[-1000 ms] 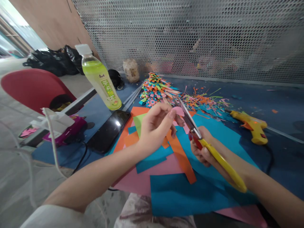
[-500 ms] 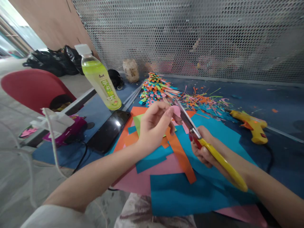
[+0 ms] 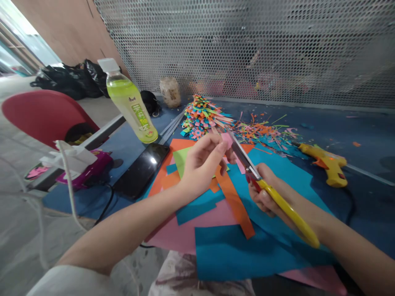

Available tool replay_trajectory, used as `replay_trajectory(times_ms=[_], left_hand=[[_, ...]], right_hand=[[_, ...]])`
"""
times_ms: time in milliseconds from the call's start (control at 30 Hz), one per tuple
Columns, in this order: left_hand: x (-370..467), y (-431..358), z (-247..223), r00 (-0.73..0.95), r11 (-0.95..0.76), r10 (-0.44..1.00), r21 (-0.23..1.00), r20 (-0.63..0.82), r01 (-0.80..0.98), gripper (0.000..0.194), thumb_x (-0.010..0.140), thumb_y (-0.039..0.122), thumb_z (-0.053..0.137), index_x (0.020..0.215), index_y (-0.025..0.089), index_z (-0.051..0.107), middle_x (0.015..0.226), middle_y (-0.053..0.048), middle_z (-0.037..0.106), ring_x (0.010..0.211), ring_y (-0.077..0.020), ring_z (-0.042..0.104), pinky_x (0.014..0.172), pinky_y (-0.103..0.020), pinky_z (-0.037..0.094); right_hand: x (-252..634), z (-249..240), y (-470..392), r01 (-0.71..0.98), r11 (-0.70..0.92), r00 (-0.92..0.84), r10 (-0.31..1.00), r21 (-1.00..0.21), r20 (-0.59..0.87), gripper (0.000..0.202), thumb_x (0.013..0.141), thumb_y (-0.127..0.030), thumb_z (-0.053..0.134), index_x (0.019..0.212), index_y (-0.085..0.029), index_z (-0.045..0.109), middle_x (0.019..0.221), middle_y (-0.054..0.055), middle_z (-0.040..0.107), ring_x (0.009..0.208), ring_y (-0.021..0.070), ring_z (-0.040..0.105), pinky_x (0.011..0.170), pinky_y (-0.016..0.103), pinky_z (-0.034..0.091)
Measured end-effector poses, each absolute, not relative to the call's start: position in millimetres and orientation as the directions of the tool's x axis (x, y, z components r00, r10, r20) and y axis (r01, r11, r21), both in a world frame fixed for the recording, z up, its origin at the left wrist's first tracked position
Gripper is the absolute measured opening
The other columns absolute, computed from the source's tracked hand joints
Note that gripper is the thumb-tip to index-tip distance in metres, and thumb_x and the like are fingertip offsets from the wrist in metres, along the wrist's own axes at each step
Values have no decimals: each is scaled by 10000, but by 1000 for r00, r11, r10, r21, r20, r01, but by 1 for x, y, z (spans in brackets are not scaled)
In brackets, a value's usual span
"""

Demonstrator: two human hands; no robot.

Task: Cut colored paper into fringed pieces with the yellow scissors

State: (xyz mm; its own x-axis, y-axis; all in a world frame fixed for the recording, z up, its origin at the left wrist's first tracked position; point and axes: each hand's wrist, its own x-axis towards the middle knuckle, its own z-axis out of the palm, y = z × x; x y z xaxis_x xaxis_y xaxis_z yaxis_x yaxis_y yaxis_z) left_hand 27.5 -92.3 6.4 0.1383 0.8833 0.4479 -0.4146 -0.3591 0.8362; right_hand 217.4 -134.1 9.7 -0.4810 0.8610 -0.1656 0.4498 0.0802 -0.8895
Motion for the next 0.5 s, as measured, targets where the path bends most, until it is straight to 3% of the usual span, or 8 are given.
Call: replay_trajectory(times_ms=[333,500], left_hand=[[28,-91,3,133,-439,835,792,534,-423,179,902,290,583,765,181,545,626,37,599,521,-59,589,414,-132,481],[28,-92,3,147,-445,821,781,551,-438,173,914,280,565,773,184,534,635,34,598,539,-64,603,427,-134,492]], right_hand=[[216,11,-134,394,159,-559,823,-905,-99,480,865,-738,342,948,-268,295,744,-70,374,545,87,328,452,220,346],[217,10,-133,388,170,-571,816,-906,-92,457,876,-720,353,951,-272,301,733,-73,368,545,87,332,446,213,346]])
